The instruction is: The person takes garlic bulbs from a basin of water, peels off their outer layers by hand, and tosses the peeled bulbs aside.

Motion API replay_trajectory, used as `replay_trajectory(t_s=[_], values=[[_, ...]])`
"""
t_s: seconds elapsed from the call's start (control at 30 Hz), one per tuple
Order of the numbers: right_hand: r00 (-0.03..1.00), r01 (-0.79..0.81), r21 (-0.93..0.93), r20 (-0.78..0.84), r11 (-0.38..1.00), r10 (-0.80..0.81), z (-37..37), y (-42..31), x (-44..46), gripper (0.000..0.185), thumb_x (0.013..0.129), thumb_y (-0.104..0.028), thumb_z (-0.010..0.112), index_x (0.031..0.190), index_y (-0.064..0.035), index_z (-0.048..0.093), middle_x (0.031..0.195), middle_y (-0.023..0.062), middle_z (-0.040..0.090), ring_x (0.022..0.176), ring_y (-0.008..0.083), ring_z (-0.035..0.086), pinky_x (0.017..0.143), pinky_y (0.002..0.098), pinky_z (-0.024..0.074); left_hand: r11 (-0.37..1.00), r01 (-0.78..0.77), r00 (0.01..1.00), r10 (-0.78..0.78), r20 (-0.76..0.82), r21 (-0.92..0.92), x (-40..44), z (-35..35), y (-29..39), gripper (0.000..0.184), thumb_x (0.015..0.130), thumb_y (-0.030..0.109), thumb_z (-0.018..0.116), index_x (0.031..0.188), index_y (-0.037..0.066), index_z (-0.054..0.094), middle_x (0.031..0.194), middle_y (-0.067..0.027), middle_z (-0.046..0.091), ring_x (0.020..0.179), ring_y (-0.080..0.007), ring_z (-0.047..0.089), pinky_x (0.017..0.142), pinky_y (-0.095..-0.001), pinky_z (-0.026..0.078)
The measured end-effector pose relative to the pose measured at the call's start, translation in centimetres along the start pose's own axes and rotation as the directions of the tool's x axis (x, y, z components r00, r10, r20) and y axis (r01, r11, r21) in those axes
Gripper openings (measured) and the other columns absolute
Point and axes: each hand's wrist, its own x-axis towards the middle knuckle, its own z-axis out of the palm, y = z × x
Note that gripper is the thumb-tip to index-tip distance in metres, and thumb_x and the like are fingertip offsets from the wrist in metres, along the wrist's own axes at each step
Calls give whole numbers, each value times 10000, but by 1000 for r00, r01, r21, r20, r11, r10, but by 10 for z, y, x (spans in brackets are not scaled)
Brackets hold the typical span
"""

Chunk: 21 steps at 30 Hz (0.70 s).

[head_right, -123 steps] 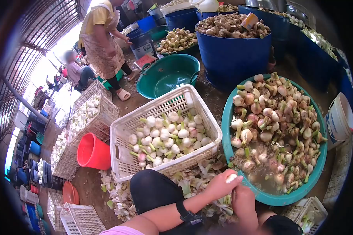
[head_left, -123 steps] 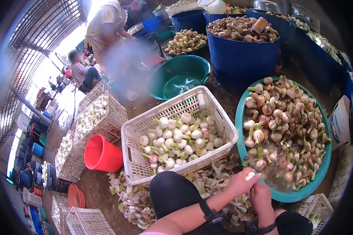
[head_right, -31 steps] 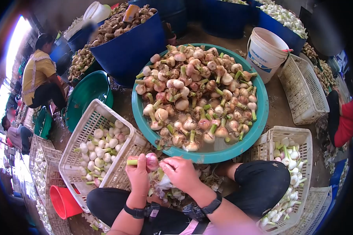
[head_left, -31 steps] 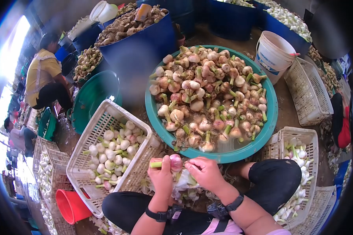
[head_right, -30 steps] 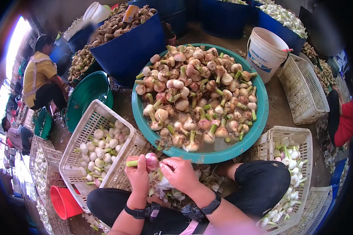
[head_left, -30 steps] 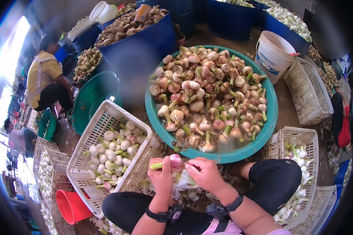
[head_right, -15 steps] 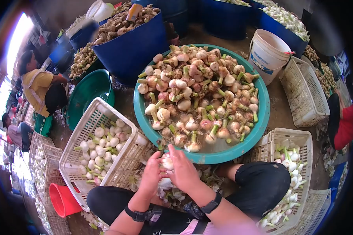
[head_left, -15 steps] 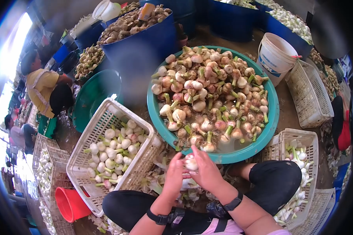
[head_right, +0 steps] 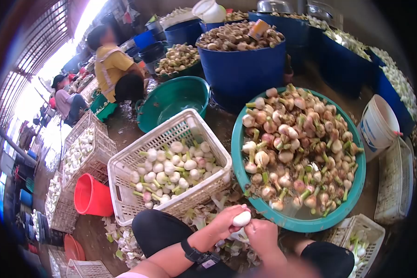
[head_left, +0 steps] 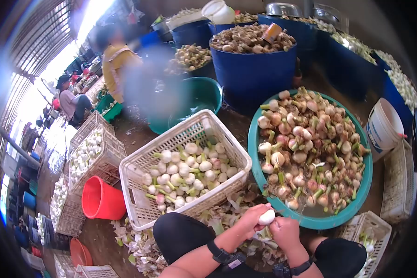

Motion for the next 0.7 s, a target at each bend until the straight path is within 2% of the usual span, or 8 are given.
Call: replay_trajectory(t_s=[0.07,0.1,0.23,0.33,0.43,0.5,0.6,0.7], values=[[948,-318,450,140,835,285,20,27,-7,157,798,-139,509,728,-30,598,651,82,598,534,224,555,477,327,442,999,28,999,-27,33,-39,-3,1,2,287,907,332,460,951,70,569,653,20,536,441,-42,443,336,-162,318],[801,-574,723,398,384,448,20,25,0,185,829,-154,491,746,-32,602,673,65,606,553,180,563,468,307,443,1000,16,993,-16,118,-1,-5,1,4,306,912,335,454,995,64,567,716,10,565,517,-48,496,386,-169,366],[764,-560,810,424,174,487,6,14,-11,263,881,-242,489,796,-27,613,738,36,597,576,103,519,473,245,426,988,-19,990,-2,139,153,-1,-4,7,380,921,358,430,1131,62,541,942,-2,597,755,-84,571,604,-220,455],[966,-200,480,-51,854,255,7,22,-17,249,861,-244,530,833,-13,619,709,25,598,559,103,500,510,227,412,682,-324,943,175,284,656,2,-5,7,421,915,332,447,1209,33,491,952,-27,601,790,-153,556,763,-252,438],[978,15,28,-210,999,-8,11,32,-19,219,840,-209,569,841,4,620,673,9,601,579,99,505,544,222,404,506,-255,963,51,266,824,-17,9,10,410,863,262,514,1210,45,493,924,-58,608,831,-171,538,779,-280,429],[824,-431,744,94,511,558,26,45,-19,186,844,-184,563,810,-7,610,666,11,600,595,106,529,526,233,415,378,-335,941,176,288,863,-30,19,10,465,756,135,581,1206,53,498,895,-78,608,868,-207,523,788,-324,425],[699,-596,785,405,168,589,13,58,-18,154,864,-174,540,855,-29,590,720,34,605,589,123,553,519,267,463,-223,-697,501,529,685,682,-19,11,-13,553,641,-23,588,1182,54,502,1039,-146,593,1053,-303,502,889,-358,414],[690,-606,793,489,56,535,1,43,-15,148,877,-180,524,899,-43,575,751,39,602,601,124,559,524,293,490,-331,-605,480,574,663,724,-17,11,-24,483,710,-53,548,1183,23,491,1129,-151,564,1176,-299,439,955,-359,374]])
